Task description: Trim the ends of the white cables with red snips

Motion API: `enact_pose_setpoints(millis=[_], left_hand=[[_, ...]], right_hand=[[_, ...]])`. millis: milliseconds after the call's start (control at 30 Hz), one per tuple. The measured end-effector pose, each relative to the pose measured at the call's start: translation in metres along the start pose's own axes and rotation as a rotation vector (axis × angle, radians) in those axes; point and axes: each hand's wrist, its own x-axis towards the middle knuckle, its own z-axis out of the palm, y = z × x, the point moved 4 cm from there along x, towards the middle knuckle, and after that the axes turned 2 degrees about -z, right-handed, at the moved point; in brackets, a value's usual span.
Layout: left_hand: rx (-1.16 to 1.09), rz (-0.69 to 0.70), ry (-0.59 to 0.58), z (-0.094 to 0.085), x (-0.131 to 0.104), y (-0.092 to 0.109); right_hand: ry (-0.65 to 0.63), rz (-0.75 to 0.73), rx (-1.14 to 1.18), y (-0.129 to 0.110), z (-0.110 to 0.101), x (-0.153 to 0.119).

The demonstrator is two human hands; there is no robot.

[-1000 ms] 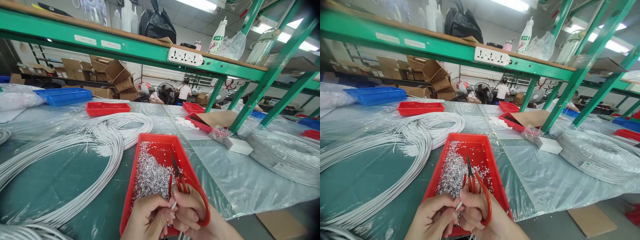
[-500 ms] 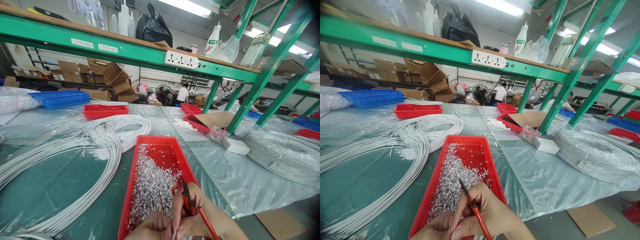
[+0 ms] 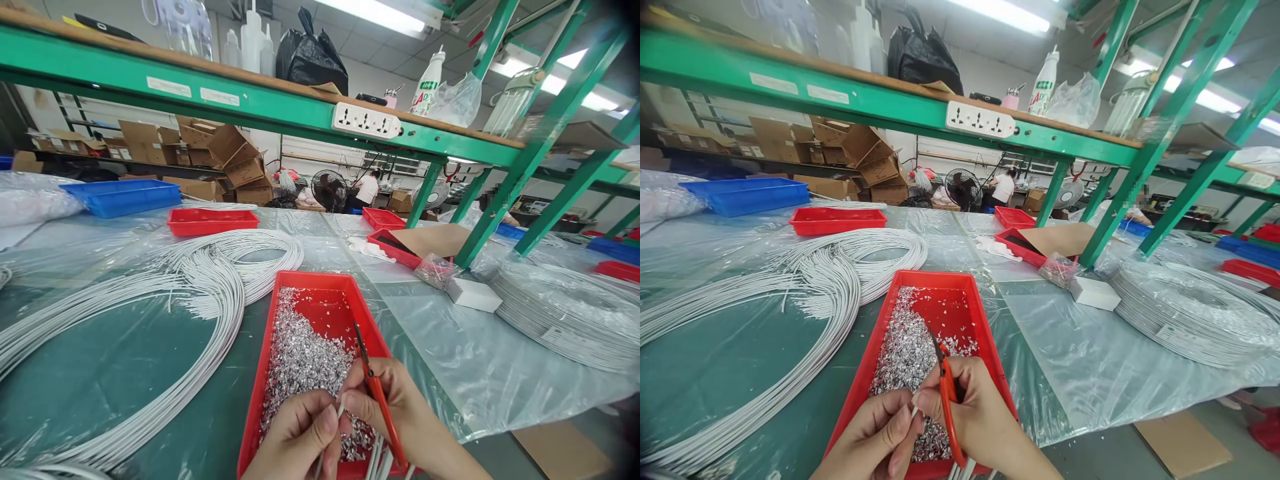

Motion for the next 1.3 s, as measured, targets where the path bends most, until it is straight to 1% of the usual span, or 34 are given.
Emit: enact_pose_setpoints(millis=[100, 167, 200, 267, 333, 400, 433, 533, 633, 700, 767, 867, 1000, 1100, 1167, 1300], left_hand=[[0.027, 0.017, 0.086, 0.000, -0.002, 0.000], [-0.003, 0.020, 0.112, 0.001, -0.002, 0.000], [-0.022, 0.018, 0.124, 0.001, -0.002, 0.000], [-0.036, 0.032, 0.153, 0.000, -0.002, 0.000], [-0.014, 0.079, 0.173, -0.002, -0.002, 0.000], [0.009, 0.128, 0.168, -0.003, -0.002, 0.001], [0.013, 0.133, 0.150, -0.003, -0.001, 0.000], [0.038, 0.070, 0.051, -0.003, 0.000, -0.004], [0.061, 0.012, -0.118, 0.001, 0.001, -0.007], [0.035, -0.017, -0.237, 0.004, 0.003, -0.008], [0.011, -0.046, -0.316, 0.006, 0.004, -0.008], [-0.009, -0.069, -0.372, 0.008, 0.006, -0.007], [-0.059, -0.061, -0.434, 0.012, 0.007, -0.004], [-0.104, -0.067, -0.460, 0.015, 0.005, -0.002], [-0.139, -0.099, -0.469, 0.018, 0.004, -0.002], [-0.189, -0.151, -0.443, 0.017, 0.003, -0.002]], right_hand=[[0.071, -0.010, -0.027, -0.002, -0.004, 0.002], [0.138, -0.026, -0.046, -0.003, -0.007, 0.003], [0.148, -0.024, -0.048, -0.002, -0.007, 0.003], [0.114, 0.012, -0.041, 0.001, -0.006, 0.001], [0.065, 0.056, -0.031, 0.006, -0.004, -0.001], [0.042, 0.072, -0.020, 0.010, -0.003, -0.003], [0.026, 0.069, -0.010, 0.010, -0.003, -0.003], [-0.070, 0.059, 0.046, 0.009, 0.001, -0.005], [-0.186, 0.069, 0.095, 0.005, 0.006, -0.007], [-0.191, 0.075, 0.107, 0.003, 0.008, -0.008], [-0.129, 0.066, 0.106, 0.002, 0.008, -0.008], [-0.031, 0.041, 0.094, 0.001, 0.008, -0.007], [0.052, -0.026, 0.092, 0.002, 0.008, -0.004], [0.067, -0.061, 0.083, 0.003, 0.008, -0.002], [0.064, -0.076, 0.073, 0.003, 0.008, 0.000], [0.063, -0.095, 0.043, 0.006, 0.010, 0.001]])
